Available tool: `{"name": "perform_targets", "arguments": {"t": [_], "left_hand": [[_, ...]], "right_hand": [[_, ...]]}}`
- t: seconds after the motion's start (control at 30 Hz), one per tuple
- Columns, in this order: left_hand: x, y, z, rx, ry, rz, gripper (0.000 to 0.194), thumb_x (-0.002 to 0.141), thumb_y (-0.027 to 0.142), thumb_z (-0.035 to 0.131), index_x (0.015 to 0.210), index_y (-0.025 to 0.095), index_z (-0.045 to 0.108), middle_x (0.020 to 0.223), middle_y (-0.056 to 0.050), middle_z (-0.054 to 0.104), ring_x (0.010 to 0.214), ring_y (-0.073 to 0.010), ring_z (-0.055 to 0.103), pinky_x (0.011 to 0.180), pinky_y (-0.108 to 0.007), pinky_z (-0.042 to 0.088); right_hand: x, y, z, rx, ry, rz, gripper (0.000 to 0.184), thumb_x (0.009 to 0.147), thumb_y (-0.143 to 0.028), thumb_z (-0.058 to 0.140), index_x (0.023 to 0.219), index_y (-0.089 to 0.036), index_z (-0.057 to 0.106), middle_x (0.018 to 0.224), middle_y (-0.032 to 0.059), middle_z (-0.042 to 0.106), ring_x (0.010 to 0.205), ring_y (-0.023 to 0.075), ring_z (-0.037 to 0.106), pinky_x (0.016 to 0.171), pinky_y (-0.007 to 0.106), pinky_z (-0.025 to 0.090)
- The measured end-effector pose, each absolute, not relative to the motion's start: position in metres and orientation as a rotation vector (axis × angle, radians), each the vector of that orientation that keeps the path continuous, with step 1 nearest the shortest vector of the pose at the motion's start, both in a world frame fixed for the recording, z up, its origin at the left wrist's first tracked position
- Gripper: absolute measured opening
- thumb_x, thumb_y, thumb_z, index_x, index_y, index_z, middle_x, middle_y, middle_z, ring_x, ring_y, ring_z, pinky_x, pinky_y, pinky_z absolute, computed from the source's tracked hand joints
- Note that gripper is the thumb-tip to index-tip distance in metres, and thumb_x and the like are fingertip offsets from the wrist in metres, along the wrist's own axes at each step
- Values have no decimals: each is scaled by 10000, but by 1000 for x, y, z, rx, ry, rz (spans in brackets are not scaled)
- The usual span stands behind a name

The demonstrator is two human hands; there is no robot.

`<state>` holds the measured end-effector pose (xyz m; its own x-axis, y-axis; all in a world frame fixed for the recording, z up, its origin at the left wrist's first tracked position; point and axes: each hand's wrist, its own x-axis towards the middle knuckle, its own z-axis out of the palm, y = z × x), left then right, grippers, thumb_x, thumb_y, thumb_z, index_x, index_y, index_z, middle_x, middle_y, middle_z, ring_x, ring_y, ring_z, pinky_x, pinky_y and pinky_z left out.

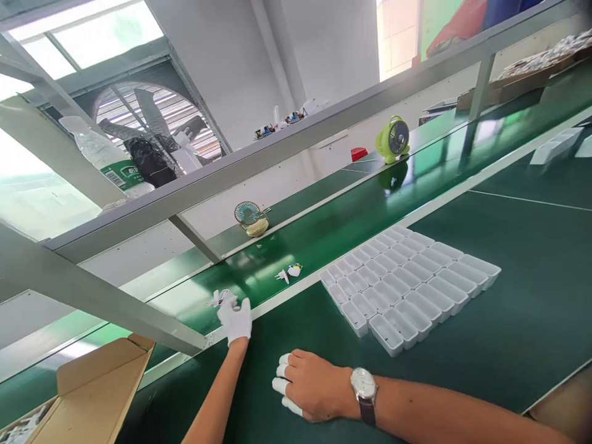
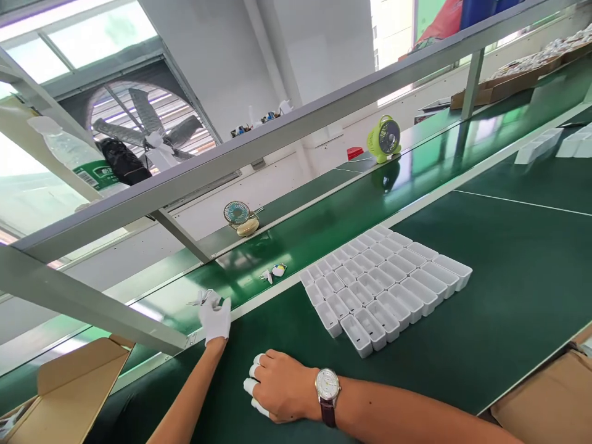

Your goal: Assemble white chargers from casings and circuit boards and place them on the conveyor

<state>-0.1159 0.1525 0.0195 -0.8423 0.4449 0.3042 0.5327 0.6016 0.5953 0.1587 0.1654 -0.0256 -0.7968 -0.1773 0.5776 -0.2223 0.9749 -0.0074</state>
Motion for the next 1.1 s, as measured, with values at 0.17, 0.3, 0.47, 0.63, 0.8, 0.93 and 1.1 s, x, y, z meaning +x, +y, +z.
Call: {"name": "perform_targets", "arguments": {"t": [0.17, 0.3, 0.47, 0.63, 0.8, 0.93, 1.1], "left_hand": [[-64, 192, 22, -1326, -2672, -882, 353, 1002, 402, 651, 1283, 189, 641, 1314, -98, 644, 1123, -251, 660, 949, -448, 586], [-48, 224, 35, -1543, -2678, -694, 384, 999, 389, 658, 1321, 183, 618, 1335, -109, 633, 1138, -254, 658, 955, -467, 587], [-52, 256, 49, -1617, -2693, -429, 369, 1000, 415, 654, 1275, 171, 633, 1257, -95, 661, 1072, -233, 673, 921, -446, 590], [-56, 259, 61, -1618, -2671, -220, 328, 941, 461, 649, 1058, 161, 709, 994, -94, 730, 854, -235, 676, 786, -356, 506], [-15, 215, 60, -1760, -2570, -128, 314, 881, 356, 579, 1127, 216, 715, 1002, -94, 752, 964, -281, 678, 793, -321, 429], [35, 165, 57, -2015, -2484, 83, 547, 862, 341, 588, 1388, 194, 624, 1072, -131, 734, 1025, -322, 666, 844, -364, 435], [68, 139, 81, -2155, -2440, 269, 749, 847, 537, 698, 1516, 234, 546, 1112, -136, 696, 1022, -356, 636, 841, -399, 442]], "right_hand": [[159, 164, -24, 256, -2503, 84, 272, 1015, -363, 480, 1022, -153, 653, 933, 70, 653, 872, 234, 565, 752, 389, 425], [158, 165, -24, 252, -2502, 79, 298, 1034, -374, 463, 1088, -148, 651, 970, 74, 671, 922, 227, 576, 773, 377, 410], [156, 169, -27, 260, -2477, 48, 284, 1031, -385, 477, 985, -165, 649, 916, 49, 653, 868, 220, 582, 731, 366, 401], [159, 169, -22, 304, -2452, 29, 210, 990, -341, 561, 955, -157, 657, 868, 45, 650, 855, 216, 609, 724, 347, 408], [167, 161, -12, 412, -2435, 12, 150, 959, -218, 577, 858, -163, 673, 786, 40, 642, 737, 186, 593, 645, 322, 387], [168, 152, -13, 472, -2438, -15, 139, 947, -212, 586, 837, -184, 666, 801, 45, 663, 731, 176, 597, 625, 320, 404], [166, 147, -17, 517, -2480, -24, 71, 909, -219, 621, 871, -177, 664, 791, 24, 662, 682, 174, 602, 513, 340, 341]]}}
